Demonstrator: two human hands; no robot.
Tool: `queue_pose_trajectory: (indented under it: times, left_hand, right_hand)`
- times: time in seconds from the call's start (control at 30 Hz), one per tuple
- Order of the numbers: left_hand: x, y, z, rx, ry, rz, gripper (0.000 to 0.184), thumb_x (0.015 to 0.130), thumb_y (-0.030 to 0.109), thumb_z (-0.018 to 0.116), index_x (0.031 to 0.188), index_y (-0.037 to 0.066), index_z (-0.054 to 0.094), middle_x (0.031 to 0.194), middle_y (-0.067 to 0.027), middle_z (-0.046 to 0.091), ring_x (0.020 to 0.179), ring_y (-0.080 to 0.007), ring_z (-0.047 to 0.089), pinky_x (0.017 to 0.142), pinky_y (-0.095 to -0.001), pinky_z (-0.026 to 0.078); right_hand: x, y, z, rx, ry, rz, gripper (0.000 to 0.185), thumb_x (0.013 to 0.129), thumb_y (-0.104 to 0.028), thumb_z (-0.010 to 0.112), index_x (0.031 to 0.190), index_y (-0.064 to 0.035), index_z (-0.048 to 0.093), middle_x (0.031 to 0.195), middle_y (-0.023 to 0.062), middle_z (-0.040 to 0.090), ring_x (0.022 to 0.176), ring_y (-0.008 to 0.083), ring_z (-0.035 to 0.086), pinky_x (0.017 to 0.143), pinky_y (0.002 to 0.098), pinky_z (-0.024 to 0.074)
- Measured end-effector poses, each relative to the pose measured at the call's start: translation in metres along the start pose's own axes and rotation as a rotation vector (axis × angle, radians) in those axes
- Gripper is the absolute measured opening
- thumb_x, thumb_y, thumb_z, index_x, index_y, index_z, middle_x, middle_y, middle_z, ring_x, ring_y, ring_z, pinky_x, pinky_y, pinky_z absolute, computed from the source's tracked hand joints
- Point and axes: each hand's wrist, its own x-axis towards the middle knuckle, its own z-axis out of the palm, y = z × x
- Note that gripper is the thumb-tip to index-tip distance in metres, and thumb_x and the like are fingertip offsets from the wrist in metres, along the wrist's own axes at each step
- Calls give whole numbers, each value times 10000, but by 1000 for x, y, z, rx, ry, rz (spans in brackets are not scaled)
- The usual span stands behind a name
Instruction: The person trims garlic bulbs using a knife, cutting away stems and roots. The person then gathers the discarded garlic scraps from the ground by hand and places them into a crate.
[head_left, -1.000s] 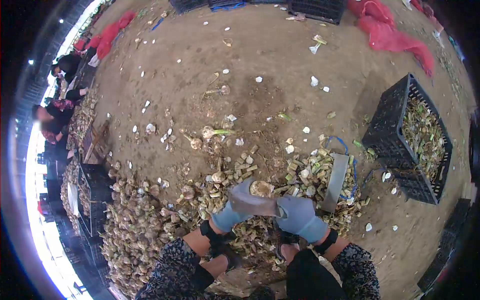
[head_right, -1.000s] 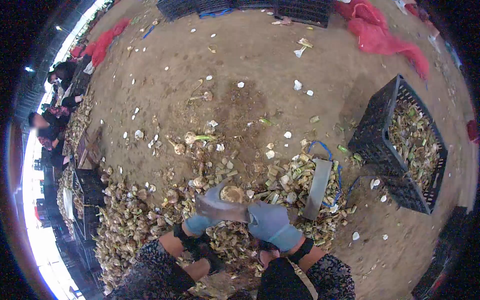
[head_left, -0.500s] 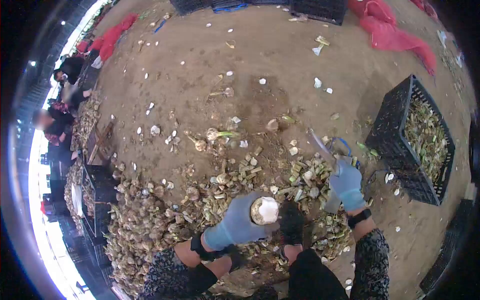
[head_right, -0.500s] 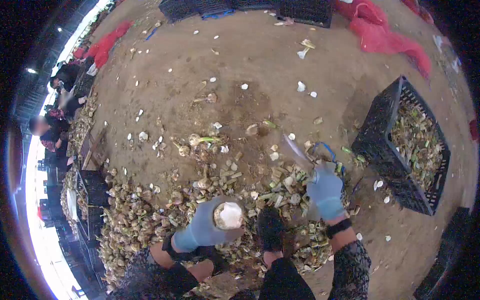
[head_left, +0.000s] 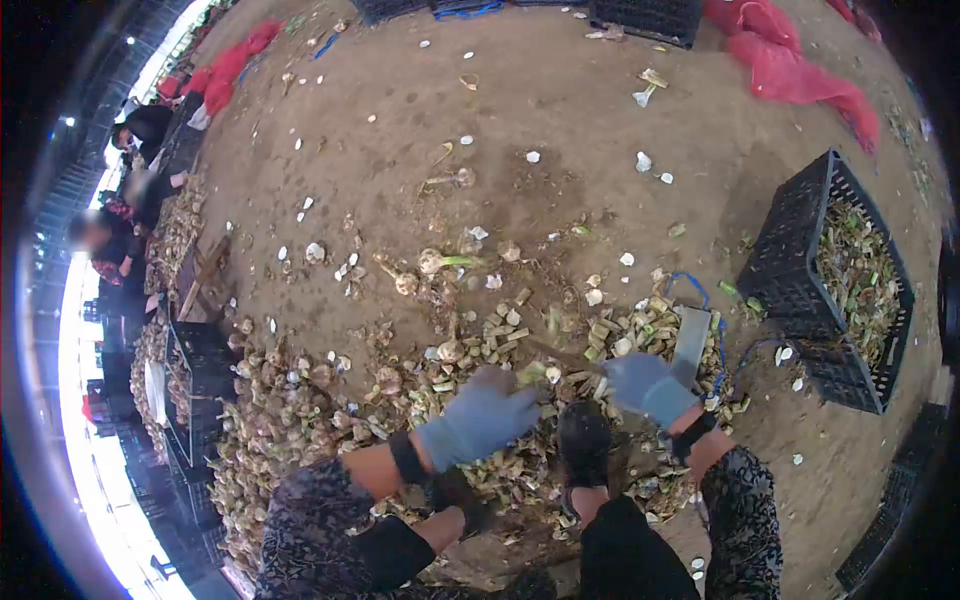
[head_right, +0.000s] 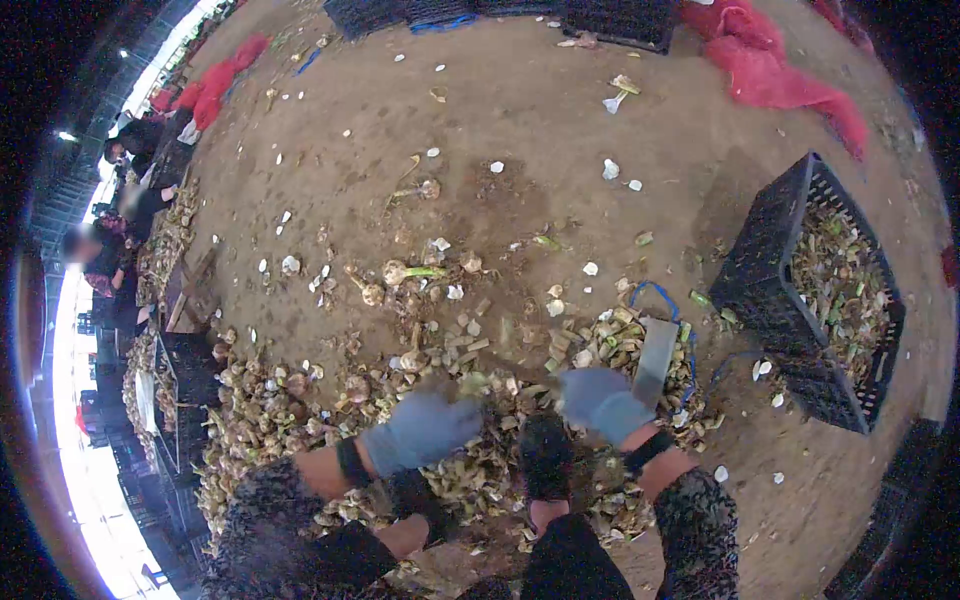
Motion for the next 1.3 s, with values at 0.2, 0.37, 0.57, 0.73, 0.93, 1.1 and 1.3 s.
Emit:
queue_pose_trajectory:
  times: [0.2,0.37,0.57,0.73,0.93,1.1,1.3]
  left_hand:
    - [-154,-95,-15,96,-336,-628,246,623,137,668,869,140,659,846,-68,619,780,-284,635,647,-420,517]
    - [-183,-114,1,157,-680,-912,267,722,160,635,985,196,664,890,-66,660,841,-261,665,665,-405,533]
    - [-62,-114,81,-20,-294,-554,639,720,84,629,1304,241,421,1100,-144,550,782,-356,639,646,-451,524]
    - [-30,-124,152,-77,-230,-597,655,718,53,625,1308,231,403,1140,-159,546,815,-368,633,670,-453,523]
    - [-25,-98,105,-690,302,-846,605,669,190,759,1180,48,466,1063,-129,557,982,-250,571,830,-348,476]
    - [1,-55,113,-1332,578,-672,787,653,262,821,1272,2,412,1165,-128,564,1115,-219,511,964,-357,405]
    - [27,-16,94,-1095,568,-517,574,673,147,773,1169,7,520,963,-119,633,864,-188,617,766,-314,512]
  right_hand:
    - [-32,56,12,433,343,61,210,689,-188,672,777,-21,580,674,123,572,599,234,550,600,368,455]
    - [-19,35,12,538,336,117,243,667,-162,697,792,-4,560,649,87,543,589,170,520,568,336,438]
    - [-15,14,28,422,213,161,381,619,-260,718,900,-36,594,720,123,615,652,262,606,609,347,477]
    - [-19,3,35,421,214,142,398,607,-326,709,874,-50,603,710,139,600,698,335,606,637,390,482]
    - [-19,-29,30,325,214,40,339,657,-308,652,911,-85,620,730,129,627,702,337,616,647,418,494]
    - [-20,-57,37,264,375,-128,252,658,-263,686,805,-84,587,754,127,613,678,337,606,603,424,479]
    - [-32,-76,33,145,456,-223,207,667,-200,635,859,-132,597,714,84,592,630,303,612,543,404,485]
